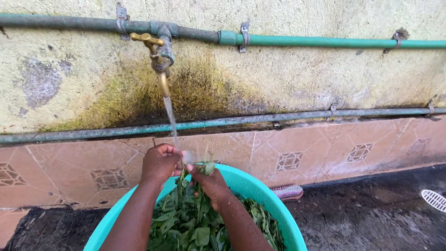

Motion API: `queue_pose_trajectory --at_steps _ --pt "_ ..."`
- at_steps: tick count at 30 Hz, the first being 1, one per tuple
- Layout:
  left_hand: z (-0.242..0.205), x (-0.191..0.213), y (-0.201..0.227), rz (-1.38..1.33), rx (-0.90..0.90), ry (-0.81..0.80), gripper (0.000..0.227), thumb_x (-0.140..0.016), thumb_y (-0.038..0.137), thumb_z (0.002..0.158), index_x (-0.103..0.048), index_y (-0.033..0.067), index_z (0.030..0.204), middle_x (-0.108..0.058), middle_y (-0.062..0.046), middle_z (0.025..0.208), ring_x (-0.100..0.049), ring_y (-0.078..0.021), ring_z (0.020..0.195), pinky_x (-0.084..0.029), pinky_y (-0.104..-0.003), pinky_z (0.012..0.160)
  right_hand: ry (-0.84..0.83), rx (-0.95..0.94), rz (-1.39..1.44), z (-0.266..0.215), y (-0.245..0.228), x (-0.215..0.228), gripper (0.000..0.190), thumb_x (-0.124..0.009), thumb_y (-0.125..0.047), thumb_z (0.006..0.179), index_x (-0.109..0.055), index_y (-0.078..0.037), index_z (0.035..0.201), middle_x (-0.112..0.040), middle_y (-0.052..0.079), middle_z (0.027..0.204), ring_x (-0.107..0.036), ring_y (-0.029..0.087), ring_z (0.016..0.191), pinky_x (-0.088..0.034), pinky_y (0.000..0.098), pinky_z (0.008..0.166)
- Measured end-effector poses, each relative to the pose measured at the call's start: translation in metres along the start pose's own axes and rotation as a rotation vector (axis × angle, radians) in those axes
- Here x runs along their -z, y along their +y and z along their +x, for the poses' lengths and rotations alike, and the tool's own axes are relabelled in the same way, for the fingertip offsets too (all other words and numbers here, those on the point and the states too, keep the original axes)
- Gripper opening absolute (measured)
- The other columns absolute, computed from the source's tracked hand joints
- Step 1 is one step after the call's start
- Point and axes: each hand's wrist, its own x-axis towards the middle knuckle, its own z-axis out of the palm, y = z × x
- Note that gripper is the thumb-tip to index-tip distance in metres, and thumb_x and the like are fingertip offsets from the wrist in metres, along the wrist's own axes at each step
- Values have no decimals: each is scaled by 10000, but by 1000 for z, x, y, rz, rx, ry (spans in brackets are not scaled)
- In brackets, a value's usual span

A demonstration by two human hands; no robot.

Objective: Washing green leafy vegetables in a basin under a running water tap.

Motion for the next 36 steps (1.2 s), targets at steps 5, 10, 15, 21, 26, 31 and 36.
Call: queue_pose_trajectory --at_steps 5,10,15,21,26,31,36 --pt "-1 -1 23 280 -73 101 150 -847 183 811 -762 59 818 -758 -63 756 -711 -141 636 -598 -329 572 -39 -29 -25 38 30 4 221 -808 -250 888 -756 -88 1029 -698 0 840 -594 121 694 -470 289 535" --pt "9 8 25 595 -183 31 127 -851 194 784 -801 78 782 -765 -67 679 -729 -151 585 -574 -338 605 44 -33 94 79 68 16 236 -803 -220 888 -745 -77 1066 -743 6 869 -649 124 717 -522 316 600" --pt "3 11 34 762 -192 -34 93 -810 224 792 -810 131 784 -771 -81 715 -755 -202 651 -610 -373 672 166 -12 178 72 50 8 243 -792 -219 867 -728 -80 1056 -748 41 917 -683 170 751 -543 371 633" --pt "2 10 35 824 -253 -95 100 -776 229 793 -828 148 768 -798 -86 728 -758 -192 657 -602 -356 717 172 -82 218 70 47 9 277 -735 -244 893 -695 -58 1094 -736 81 938 -703 222 768 -588 405 645" --pt "-11 10 53 656 -178 -137 102 -808 225 771 -796 126 755 -793 -82 726 -765 -192 651 -616 -359 682 116 -55 296 78 55 10 297 -692 -243 913 -680 -34 1123 -756 101 956 -733 226 794 -617 415 676" --pt "-8 12 34 739 -261 -64 42 -819 191 748 -810 150 748 -782 -48 720 -759 -167 656 -599 -333 701 124 -76 375 72 49 12 301 -731 -256 929 -649 -28 1108 -732 114 941 -719 250 760 -620 439 642" --pt "-15 4 -1 786 -130 -132 200 -887 258 729 -785 122 835 -782 -49 828 -742 -171 749 -577 -340 730 111 -197 555 59 42 22 308 -741 -271 927 -646 -11 1064 -727 152 903 -717 283 714 -654 450 615"
